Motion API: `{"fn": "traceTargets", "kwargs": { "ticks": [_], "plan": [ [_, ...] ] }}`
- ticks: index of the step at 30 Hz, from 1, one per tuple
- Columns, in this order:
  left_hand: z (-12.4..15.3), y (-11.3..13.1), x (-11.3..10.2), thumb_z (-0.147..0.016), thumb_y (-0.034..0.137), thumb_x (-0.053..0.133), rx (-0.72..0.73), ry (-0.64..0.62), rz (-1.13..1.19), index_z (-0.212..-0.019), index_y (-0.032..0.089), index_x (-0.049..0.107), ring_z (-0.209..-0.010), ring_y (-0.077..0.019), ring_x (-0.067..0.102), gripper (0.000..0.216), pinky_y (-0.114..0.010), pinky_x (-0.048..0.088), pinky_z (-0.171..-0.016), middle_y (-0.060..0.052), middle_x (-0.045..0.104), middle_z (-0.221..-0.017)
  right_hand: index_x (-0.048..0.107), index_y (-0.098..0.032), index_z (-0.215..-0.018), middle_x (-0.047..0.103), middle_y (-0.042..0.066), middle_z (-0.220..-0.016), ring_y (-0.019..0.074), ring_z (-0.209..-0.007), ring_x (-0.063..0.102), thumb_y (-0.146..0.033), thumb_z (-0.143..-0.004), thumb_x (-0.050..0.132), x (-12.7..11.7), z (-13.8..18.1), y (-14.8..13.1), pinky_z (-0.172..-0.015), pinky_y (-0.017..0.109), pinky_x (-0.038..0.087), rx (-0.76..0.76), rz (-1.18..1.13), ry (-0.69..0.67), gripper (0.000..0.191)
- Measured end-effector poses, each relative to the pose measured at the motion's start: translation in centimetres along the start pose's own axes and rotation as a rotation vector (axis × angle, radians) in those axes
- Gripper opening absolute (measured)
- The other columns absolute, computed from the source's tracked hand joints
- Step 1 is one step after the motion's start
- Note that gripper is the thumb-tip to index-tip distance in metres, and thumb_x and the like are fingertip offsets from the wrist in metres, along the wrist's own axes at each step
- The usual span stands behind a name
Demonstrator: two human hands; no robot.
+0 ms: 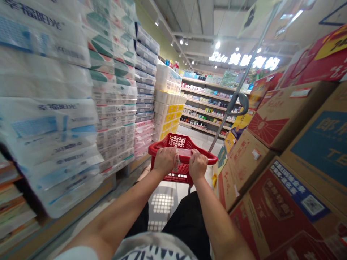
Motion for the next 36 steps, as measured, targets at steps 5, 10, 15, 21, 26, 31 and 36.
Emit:
{"fn": "traceTargets", "kwargs": {
  "ticks": [5,10,15,21,26,31,36],
  "plan": [
    [-1.4,0.1,-0.2,-0.098,0.029,0.029,-0.12,-0.147,-0.022,-0.087,0.011,0.067,-0.071,-0.0244,0.06,0.043,-0.04,0.035,-0.072,-0.014,0.067,-0.076,0.067,-0.018,-0.109,0.07,0.009,-0.112,0.0207,-0.096,0.061,-0.023,-0.099,0.038,0.0,0.0,0.0,-0.091,0.036,0.034,0.004,0.004,0.004,0.032],
    [-0.9,0.6,0.0,-0.098,0.031,0.03,-0.018,-0.004,-0.02,-0.12,0.011,0.06,-0.092,-0.027,0.061,0.042,-0.041,0.039,-0.08,-0.016,0.068,-0.1,0.067,-0.018,-0.11,0.07,0.009,-0.112,0.0208,-0.095,0.061,-0.023,-0.099,0.038,0.0,0.0,-0.1,-0.091,0.037,0.034,-0.001,0.011,0.005,0.032],
    [-1.5,0.5,0.3,-0.097,0.029,0.03,-0.084,-0.114,-0.014,-0.096,0.011,0.067,-0.078,-0.0255,0.063,0.042,-0.039,0.042,-0.073,-0.015,0.068,-0.084,0.067,-0.017,-0.109,0.07,0.01,-0.111,0.0208,-0.095,0.062,-0.023,-0.099,0.037,-0.2,0.0,-0.1,-0.09,0.037,0.034,0.002,0.009,0.012,0.032],
    [-1.4,1.6,0.2,-0.098,0.03,0.03,-0.02,-0.03,0.002,-0.125,0.011,0.057,-0.11,-0.0278,0.058,0.043,-0.041,0.042,-0.089,-0.017,0.065,-0.118,0.067,-0.018,-0.11,0.07,0.009,-0.111,0.0209,-0.095,0.061,-0.024,-0.099,0.036,-0.2,0.1,-0.1,-0.091,0.037,0.034,0.004,0.005,0.005,0.033],
    [-1.7,2.1,0.5,-0.097,0.028,0.032,-0.025,-0.101,0.008,-0.108,0.01,0.064,-0.093,-0.0256,0.063,0.038,-0.038,0.045,-0.08,-0.017,0.069,-0.103,0.066,-0.018,-0.11,0.07,0.009,-0.112,0.0209,-0.096,0.061,-0.024,-0.099,0.037,-0.1,0.1,-0.1,-0.091,0.037,0.033,0.002,0.0,0.007,0.032],
    [-2.2,2.5,0.8,-0.097,0.027,0.032,-0.021,-0.066,-0.008,-0.113,0.01,0.063,-0.108,-0.0277,0.061,0.039,-0.04,0.045,-0.089,-0.018,0.067,-0.114,0.066,-0.017,-0.111,0.07,0.011,-0.112,0.0214,-0.097,0.061,-0.024,-0.099,0.037,-0.2,0.1,-0.2,-0.092,0.037,0.033,0.013,0.01,-0.01,0.033],
    [-1.9,3.1,0.6,-0.096,0.026,0.033,0.096,-0.073,-0.025,-0.123,0.008,0.058,-0.12,-0.0292,0.055,0.041,-0.045,0.04,-0.101,-0.02,0.062,-0.125,0.067,-0.017,-0.11,0.07,0.01,-0.113,0.0207,-0.096,0.061,-0.023,-0.099,0.037,-0.4,0.1,-0.3,-0.092,0.036,0.033,0.017,-0.001,-0.014,0.032]
  ]
}}
Point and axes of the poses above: each hand's wrist, its own z-axis away from the middle knuckle, its own x-axis out of the palm, y = z × x, the point moved 2 cm from there along -z, towards the middle knuckle
